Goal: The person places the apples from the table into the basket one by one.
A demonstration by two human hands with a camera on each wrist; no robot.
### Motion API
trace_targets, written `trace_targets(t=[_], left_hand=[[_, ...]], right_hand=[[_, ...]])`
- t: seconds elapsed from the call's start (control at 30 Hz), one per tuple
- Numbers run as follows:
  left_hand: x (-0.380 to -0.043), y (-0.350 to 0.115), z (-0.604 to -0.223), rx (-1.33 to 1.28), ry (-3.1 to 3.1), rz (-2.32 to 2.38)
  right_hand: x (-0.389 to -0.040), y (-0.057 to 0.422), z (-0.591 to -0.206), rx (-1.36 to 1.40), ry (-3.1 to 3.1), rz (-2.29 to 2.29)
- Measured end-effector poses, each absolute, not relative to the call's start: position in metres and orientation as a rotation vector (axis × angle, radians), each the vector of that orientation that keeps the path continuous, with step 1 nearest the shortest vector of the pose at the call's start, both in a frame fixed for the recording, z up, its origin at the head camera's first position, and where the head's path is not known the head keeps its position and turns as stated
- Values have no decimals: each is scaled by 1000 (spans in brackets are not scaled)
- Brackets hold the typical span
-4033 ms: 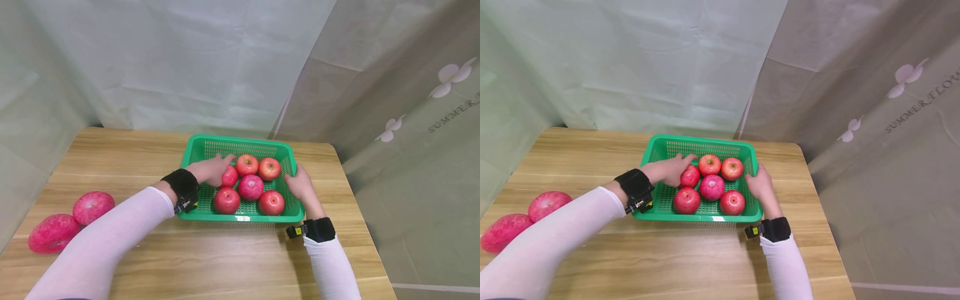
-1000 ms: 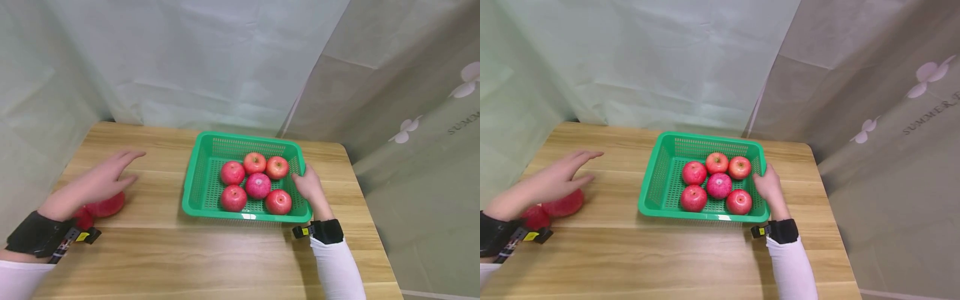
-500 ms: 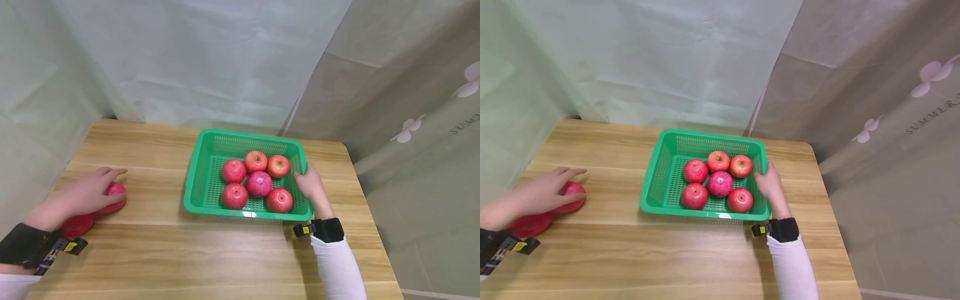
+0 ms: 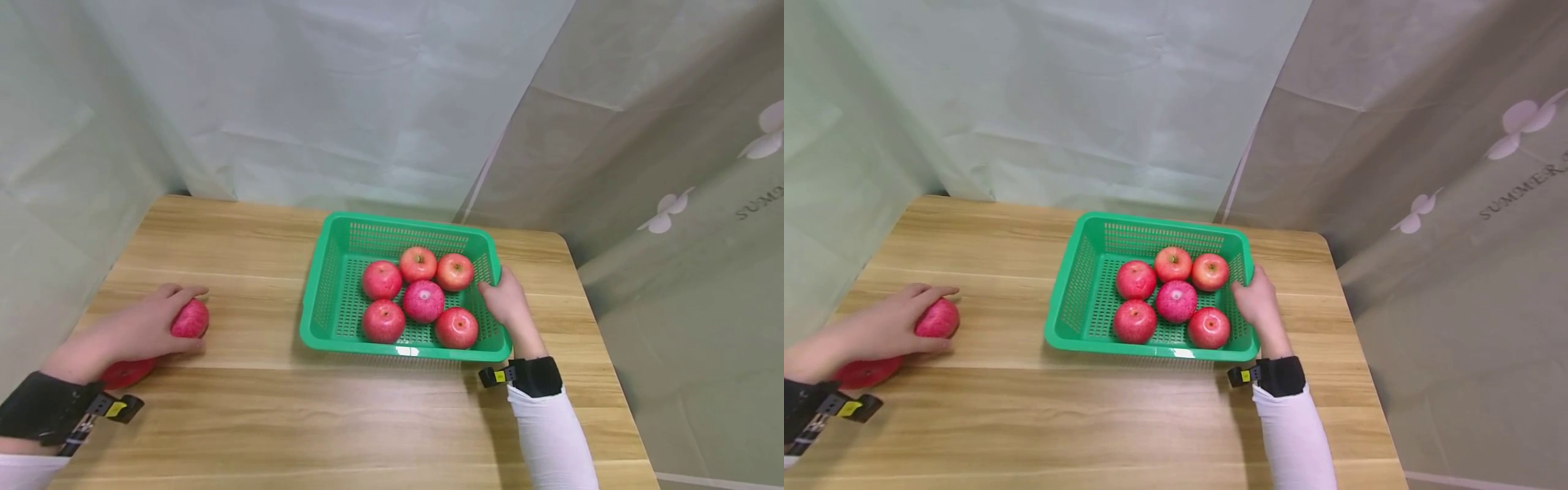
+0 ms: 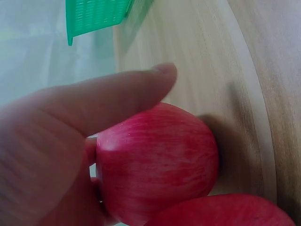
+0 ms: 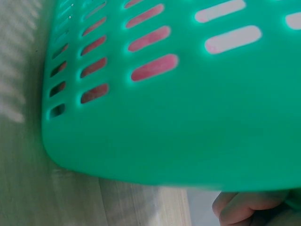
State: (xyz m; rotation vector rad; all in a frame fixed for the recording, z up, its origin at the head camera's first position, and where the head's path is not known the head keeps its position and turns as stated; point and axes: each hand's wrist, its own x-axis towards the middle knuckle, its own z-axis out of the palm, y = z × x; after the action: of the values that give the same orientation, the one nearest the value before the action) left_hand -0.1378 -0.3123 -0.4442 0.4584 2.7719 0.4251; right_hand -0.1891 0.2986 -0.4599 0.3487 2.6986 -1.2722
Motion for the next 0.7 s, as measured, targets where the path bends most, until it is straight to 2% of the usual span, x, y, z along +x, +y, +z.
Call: trace_targets(t=[0.7], left_hand=[[-138,-316,-450,465,2793,471]], right_hand=[[-189,299,-460,344,2707,-1242]])
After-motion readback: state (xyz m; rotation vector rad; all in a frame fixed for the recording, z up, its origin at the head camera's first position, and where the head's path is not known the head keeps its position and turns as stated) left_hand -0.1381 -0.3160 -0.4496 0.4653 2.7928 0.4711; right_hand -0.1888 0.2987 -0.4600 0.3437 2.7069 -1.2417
